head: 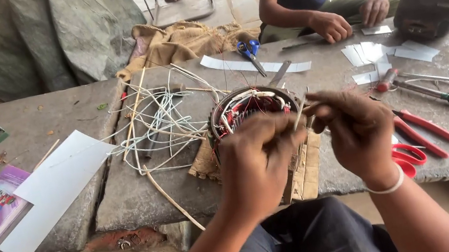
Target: The person removes old copper windings from an electric motor stator, pulling wire out of the slots by hand and cutting it with pliers and scissors, setting the scrap wire on the workbench. Near the end the person picks up a smartphone and uses it.
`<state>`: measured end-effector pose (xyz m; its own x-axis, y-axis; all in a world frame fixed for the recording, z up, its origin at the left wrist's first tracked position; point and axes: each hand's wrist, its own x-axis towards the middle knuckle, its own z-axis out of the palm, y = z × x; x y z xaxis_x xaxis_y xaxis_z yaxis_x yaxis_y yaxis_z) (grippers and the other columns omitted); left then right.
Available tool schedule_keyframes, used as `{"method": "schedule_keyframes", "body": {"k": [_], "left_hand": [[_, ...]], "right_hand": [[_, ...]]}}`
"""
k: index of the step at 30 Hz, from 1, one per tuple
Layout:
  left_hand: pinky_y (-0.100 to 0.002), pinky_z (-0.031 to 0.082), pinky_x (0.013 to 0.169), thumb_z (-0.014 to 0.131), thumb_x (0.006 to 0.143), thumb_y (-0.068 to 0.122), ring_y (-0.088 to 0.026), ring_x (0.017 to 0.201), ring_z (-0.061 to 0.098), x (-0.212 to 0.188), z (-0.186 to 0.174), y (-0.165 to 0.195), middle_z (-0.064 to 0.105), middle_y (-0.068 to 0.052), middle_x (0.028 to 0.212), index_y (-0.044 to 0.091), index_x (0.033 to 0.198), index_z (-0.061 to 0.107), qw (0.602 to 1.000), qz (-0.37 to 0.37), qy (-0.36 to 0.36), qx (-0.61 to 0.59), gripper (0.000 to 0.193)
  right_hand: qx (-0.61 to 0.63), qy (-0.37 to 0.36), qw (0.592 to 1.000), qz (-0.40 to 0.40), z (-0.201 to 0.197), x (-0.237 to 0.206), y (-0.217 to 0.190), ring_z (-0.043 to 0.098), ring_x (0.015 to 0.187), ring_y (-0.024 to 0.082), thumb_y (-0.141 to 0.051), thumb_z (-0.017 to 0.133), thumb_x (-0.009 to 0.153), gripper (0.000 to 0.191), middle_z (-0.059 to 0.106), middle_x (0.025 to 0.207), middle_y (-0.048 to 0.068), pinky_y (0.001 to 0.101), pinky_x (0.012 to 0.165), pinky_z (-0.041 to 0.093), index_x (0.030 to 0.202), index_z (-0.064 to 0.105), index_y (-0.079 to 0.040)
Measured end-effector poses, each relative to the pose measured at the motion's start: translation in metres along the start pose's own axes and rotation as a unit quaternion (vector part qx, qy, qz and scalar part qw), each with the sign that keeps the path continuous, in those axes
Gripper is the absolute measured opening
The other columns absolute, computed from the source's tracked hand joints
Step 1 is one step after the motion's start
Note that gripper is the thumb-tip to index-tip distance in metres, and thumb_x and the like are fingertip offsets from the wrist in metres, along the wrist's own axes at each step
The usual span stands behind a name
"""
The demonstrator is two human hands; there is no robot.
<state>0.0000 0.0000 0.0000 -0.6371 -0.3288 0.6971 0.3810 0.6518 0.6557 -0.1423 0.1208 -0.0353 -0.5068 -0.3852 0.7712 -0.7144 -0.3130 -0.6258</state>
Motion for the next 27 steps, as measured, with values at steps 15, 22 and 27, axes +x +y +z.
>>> {"method": "schedule_keyframes", "body": {"k": [15, 22, 27], "left_hand": [[-0.023, 0.062, 0.079, 0.066, 0.101, 0.007, -0.008, 0.087, 0.073, 0.036, 0.003, -0.015, 0.077, -0.003, 0.099, 0.001, 0.11, 0.074, 0.983, -0.109, 0.032, -0.146, 0.013], [-0.026, 0.063, 0.084, 0.064, 0.104, 0.009, -0.012, 0.092, 0.074, 0.037, -0.011, -0.031, 0.075, -0.007, 0.101, 0.0, 0.113, 0.069, 0.943, -0.118, 0.059, -0.307, 0.014], [-0.027, 0.064, 0.08, 0.065, 0.103, 0.01, -0.013, 0.09, 0.074, 0.034, -0.023, -0.033, 0.075, -0.008, 0.1, -0.001, 0.111, 0.069, 0.953, -0.116, 0.085, -0.266, 0.014]], "right_hand": [[0.202, 0.013, 0.976, 0.079, 0.026, -0.005, 0.038, 0.068, 0.088, 0.013, -0.01, 0.072, 0.103, 0.026, 0.074, 0.108, 0.011, 0.0256, 0.079, 0.057, 0.125, 0.068, 0.004], [-0.051, -0.028, 0.995, -0.08, 0.033, 0.013, 0.012, 0.068, 0.078, 0.017, -0.007, 0.072, 0.102, 0.013, 0.074, 0.091, 0.011, 0.0288, 0.072, 0.052, 0.111, 0.072, 0.001], [-0.072, -0.05, 0.993, -0.082, 0.034, 0.024, -0.017, 0.073, 0.079, 0.019, -0.007, 0.072, 0.1, 0.012, 0.074, 0.091, 0.012, 0.0307, 0.07, 0.055, 0.11, 0.075, -0.001]]}}
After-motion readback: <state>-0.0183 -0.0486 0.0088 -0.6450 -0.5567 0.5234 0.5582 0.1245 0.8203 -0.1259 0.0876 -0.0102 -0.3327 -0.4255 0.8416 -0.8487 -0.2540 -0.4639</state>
